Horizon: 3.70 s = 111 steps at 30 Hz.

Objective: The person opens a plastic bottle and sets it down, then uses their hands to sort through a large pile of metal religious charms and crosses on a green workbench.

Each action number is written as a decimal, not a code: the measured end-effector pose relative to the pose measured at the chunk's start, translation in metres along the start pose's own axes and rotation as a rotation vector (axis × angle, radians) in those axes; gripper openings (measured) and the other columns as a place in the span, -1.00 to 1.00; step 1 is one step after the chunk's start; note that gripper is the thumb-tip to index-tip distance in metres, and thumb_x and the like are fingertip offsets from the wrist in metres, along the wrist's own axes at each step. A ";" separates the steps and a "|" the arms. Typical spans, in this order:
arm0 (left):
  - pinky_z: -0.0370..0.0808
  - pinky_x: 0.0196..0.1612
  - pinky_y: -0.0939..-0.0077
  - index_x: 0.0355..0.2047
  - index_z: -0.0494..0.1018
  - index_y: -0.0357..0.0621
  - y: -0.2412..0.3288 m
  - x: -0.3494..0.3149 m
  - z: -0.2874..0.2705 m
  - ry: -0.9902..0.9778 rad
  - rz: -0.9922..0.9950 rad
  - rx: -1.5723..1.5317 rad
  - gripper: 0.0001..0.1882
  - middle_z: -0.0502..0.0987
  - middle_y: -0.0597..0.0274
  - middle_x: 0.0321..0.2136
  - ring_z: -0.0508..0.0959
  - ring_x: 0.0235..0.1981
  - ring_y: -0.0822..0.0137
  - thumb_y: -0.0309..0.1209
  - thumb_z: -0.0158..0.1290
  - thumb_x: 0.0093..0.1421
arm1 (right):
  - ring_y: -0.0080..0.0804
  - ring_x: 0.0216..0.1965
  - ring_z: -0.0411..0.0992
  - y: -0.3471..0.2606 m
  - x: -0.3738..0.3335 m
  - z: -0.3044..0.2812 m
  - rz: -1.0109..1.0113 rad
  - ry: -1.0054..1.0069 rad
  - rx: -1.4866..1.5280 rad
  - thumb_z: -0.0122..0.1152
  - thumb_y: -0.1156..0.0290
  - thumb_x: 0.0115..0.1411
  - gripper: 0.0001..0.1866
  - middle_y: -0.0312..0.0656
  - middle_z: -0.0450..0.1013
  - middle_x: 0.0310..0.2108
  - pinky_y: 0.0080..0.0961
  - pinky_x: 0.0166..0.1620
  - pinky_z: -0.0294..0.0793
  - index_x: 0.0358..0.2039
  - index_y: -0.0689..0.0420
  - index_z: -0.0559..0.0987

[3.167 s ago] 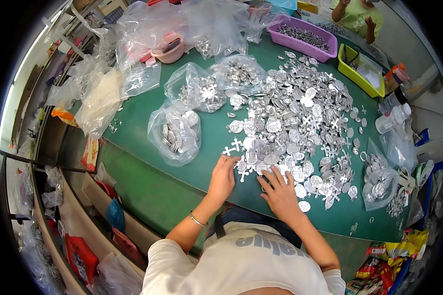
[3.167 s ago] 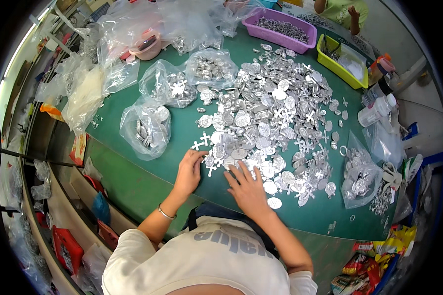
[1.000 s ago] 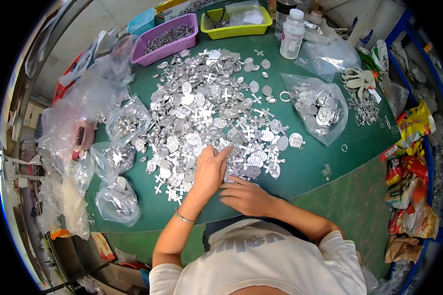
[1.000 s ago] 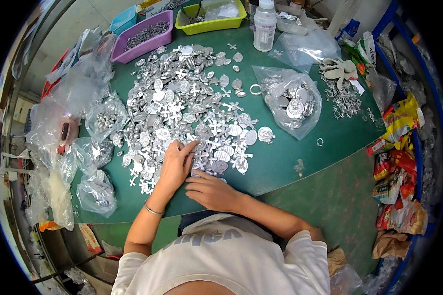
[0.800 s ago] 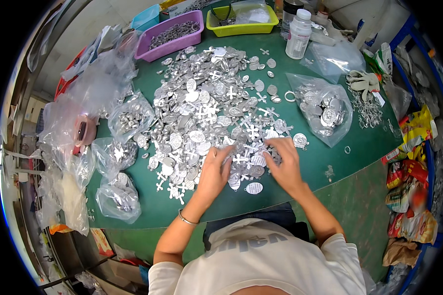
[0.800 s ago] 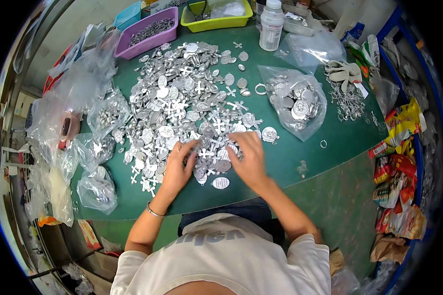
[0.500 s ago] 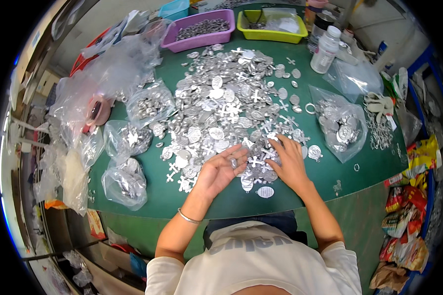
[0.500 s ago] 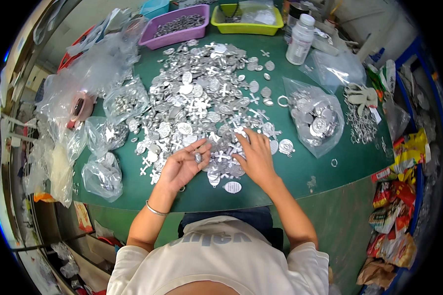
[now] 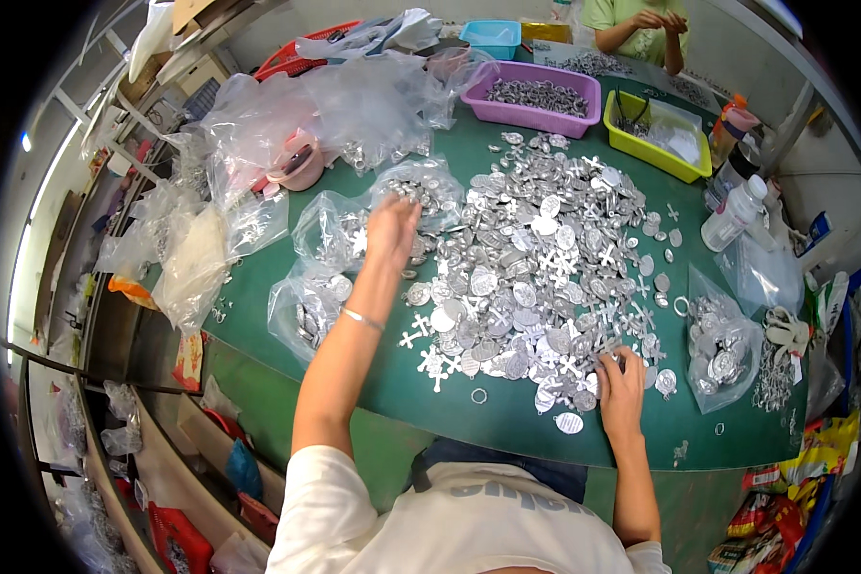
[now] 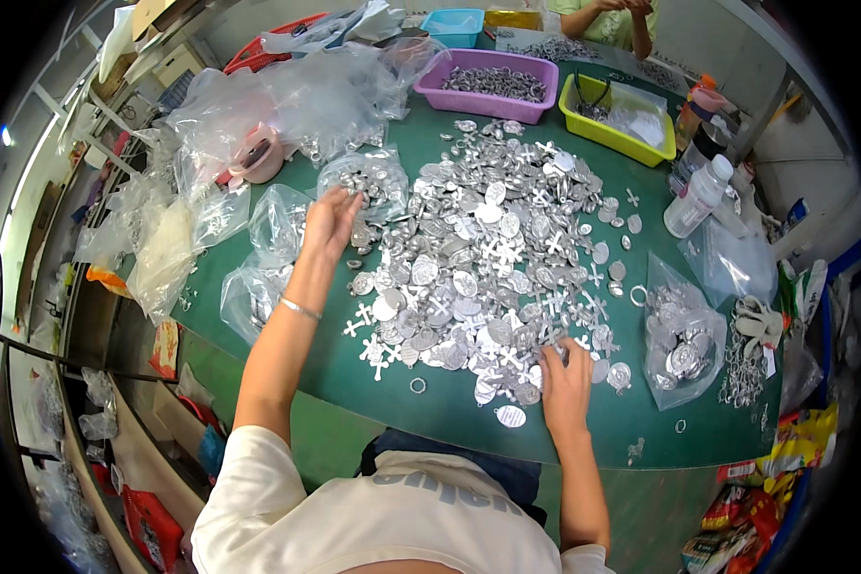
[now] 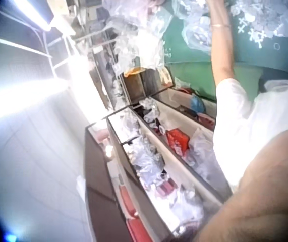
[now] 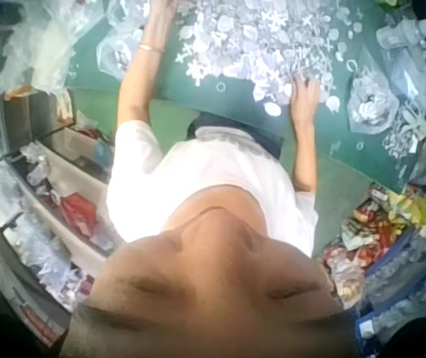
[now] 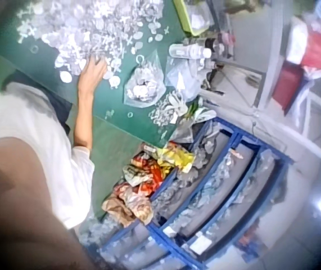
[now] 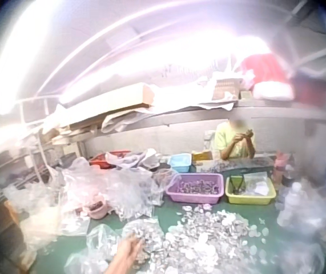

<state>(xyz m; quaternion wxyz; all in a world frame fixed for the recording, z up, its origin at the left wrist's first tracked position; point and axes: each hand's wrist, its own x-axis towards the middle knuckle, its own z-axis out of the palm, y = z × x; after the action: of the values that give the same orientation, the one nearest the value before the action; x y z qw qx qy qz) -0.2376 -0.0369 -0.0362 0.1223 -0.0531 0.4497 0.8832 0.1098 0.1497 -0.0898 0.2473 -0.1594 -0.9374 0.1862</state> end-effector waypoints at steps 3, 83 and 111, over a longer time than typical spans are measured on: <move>0.27 0.10 0.34 0.16 -0.07 -0.48 0.006 0.018 -0.003 -0.109 0.093 0.302 -0.39 0.04 -0.11 0.16 0.14 0.16 0.17 -0.70 -0.18 0.08 | -0.11 -0.25 0.30 0.000 0.002 -0.001 -0.007 0.033 0.030 0.19 0.60 -0.07 -0.77 -0.07 0.33 -0.29 -0.32 -0.20 0.29 -0.33 0.21 0.50; 0.39 -0.39 0.27 -0.11 0.31 -0.20 -0.115 -0.201 0.028 -1.165 0.448 1.528 -0.51 0.31 0.05 -0.38 0.43 -0.43 0.06 -0.31 0.17 -0.04 | -0.06 -0.45 0.42 0.011 0.023 -0.024 0.274 -0.222 -0.063 0.35 0.38 -0.17 -0.70 -0.08 0.41 -0.48 -0.22 -0.43 0.37 -0.41 0.17 0.46; 0.28 -0.49 0.61 -0.41 0.28 -0.09 -0.112 -0.176 0.006 -0.704 -0.511 -0.052 -0.89 0.37 0.27 -0.45 0.32 -0.52 0.44 -0.58 -0.06 0.05 | -0.45 -0.62 0.31 0.019 0.014 -0.032 0.364 -0.250 0.138 0.29 0.43 -0.07 -0.77 -0.18 0.33 -0.70 -0.46 -0.47 0.32 -0.38 0.22 0.52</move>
<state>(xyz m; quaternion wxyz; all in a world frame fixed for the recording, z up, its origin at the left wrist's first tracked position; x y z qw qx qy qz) -0.0385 0.0018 -0.0841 0.4814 0.1388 0.3305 0.7999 0.1185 0.1808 -0.0664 0.1018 -0.2842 -0.9016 0.3099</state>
